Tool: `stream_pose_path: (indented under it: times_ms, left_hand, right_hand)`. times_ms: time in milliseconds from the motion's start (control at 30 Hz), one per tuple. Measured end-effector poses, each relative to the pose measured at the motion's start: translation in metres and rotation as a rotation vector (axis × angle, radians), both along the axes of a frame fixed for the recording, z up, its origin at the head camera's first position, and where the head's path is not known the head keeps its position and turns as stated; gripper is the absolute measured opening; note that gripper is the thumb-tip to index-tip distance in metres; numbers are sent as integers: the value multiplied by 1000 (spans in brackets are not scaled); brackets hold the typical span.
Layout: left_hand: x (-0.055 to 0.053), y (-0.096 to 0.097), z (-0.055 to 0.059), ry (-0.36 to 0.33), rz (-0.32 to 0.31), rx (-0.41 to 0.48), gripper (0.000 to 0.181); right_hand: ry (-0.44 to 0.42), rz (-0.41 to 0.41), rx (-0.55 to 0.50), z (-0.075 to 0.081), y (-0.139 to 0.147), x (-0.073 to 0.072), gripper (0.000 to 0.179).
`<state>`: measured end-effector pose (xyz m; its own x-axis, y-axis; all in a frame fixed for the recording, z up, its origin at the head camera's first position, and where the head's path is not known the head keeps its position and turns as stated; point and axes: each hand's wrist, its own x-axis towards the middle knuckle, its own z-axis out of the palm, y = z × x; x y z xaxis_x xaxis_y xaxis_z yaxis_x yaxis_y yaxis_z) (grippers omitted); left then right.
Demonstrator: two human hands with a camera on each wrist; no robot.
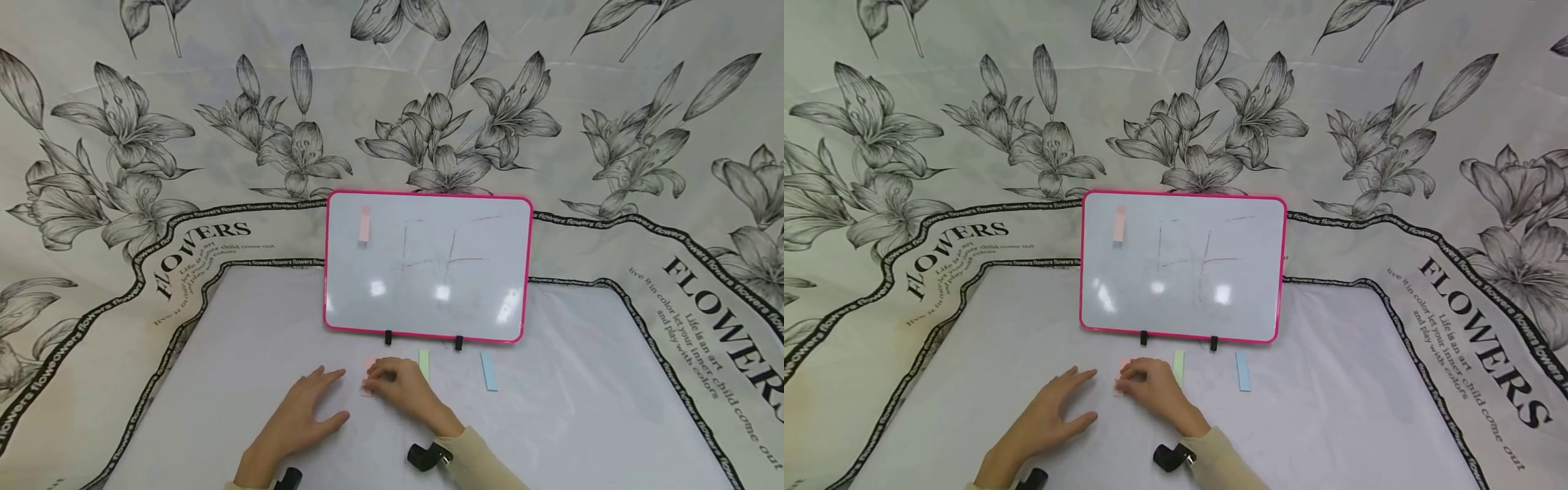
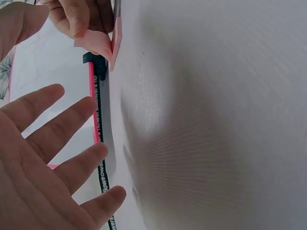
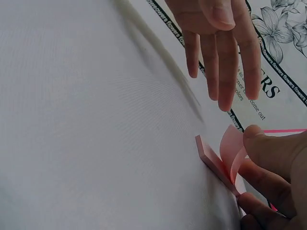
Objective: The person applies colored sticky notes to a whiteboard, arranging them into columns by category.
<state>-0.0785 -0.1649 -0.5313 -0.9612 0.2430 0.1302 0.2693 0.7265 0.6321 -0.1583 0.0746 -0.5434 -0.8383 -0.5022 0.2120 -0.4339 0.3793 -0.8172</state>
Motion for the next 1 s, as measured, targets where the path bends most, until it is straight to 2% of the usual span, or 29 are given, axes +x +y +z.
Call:
stream_pose_path:
  times_ms: [133,200,300,400,533,633,767,900,1000]
  left_hand:
    - [0,2,0,53,-11,3,61]
    - [-1,4,-1,91,-25,0,58]
    - [-3,6,-2,126,-47,-12,52]
    - [-6,7,-2,126,-64,-30,49]
    - [-8,8,-2,102,-74,-42,47]
    - [-10,9,-4,115,-83,-42,43]
    - [-15,16,-7,145,-54,-57,36]
    - [-19,24,-11,95,-1,-48,30]
    - [-21,29,-11,22,-6,0,29]
  right_hand:
    - [-130,20,-47,3,3,-1,5]
    - [-157,26,-70,3,3,-2,5]
    - [-174,26,-109,1,5,-2,5]
    - [-190,9,-112,0,6,-3,6]
    - [-207,-15,-73,-1,7,-5,8]
    - [-212,-33,-54,-2,8,-5,9]
    - [-204,-65,-41,-2,9,-4,10]
    - [-217,-79,-36,-3,9,-4,10]
    - [-230,-87,-36,-2,9,-3,10]
